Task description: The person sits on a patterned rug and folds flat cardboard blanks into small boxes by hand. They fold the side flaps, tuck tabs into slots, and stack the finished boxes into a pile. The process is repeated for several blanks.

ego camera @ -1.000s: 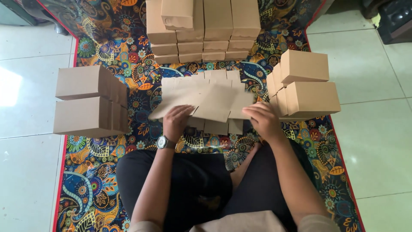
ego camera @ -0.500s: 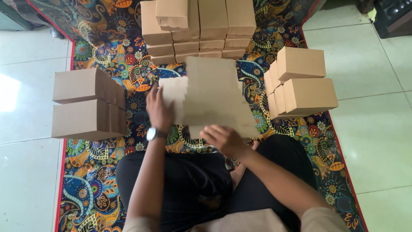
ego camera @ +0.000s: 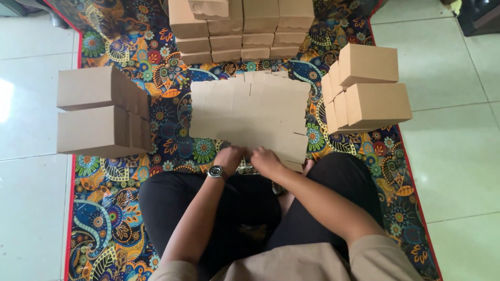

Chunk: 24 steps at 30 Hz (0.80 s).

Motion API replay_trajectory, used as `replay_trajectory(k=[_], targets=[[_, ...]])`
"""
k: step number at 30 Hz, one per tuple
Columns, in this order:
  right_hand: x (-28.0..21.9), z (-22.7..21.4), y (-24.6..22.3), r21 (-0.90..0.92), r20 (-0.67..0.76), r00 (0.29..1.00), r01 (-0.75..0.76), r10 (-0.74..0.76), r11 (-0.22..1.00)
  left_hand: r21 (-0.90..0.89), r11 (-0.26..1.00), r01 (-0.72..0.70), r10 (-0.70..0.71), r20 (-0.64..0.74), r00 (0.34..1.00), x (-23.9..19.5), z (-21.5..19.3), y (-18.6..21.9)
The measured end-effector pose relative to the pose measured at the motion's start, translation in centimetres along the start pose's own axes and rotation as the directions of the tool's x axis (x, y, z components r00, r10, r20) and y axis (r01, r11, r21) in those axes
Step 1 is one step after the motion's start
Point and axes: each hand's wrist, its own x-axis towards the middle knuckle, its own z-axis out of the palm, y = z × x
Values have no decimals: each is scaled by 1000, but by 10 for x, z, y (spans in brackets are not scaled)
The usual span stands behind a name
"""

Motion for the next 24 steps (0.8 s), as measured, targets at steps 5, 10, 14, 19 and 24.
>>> replay_trajectory(k=[5,10,14,19,24], targets=[[-15,48,21,-26,3,966,-259,259,966,81,949,305,-307,1,952,-16,-33,-1],[-8,35,30,-52,-20,988,-154,153,987,234,962,138,-103,-154,983,-16,-15,15],[-13,27,37,61,50,988,-152,149,986,30,998,61,-60,-6,998,-6,19,26],[4,-8,67,190,343,898,-352,274,917,-46,984,171,-168,59,984,12,-9,9],[27,-25,94,166,344,846,-482,408,860,139,973,184,-168,-121,978,31,-29,1]])
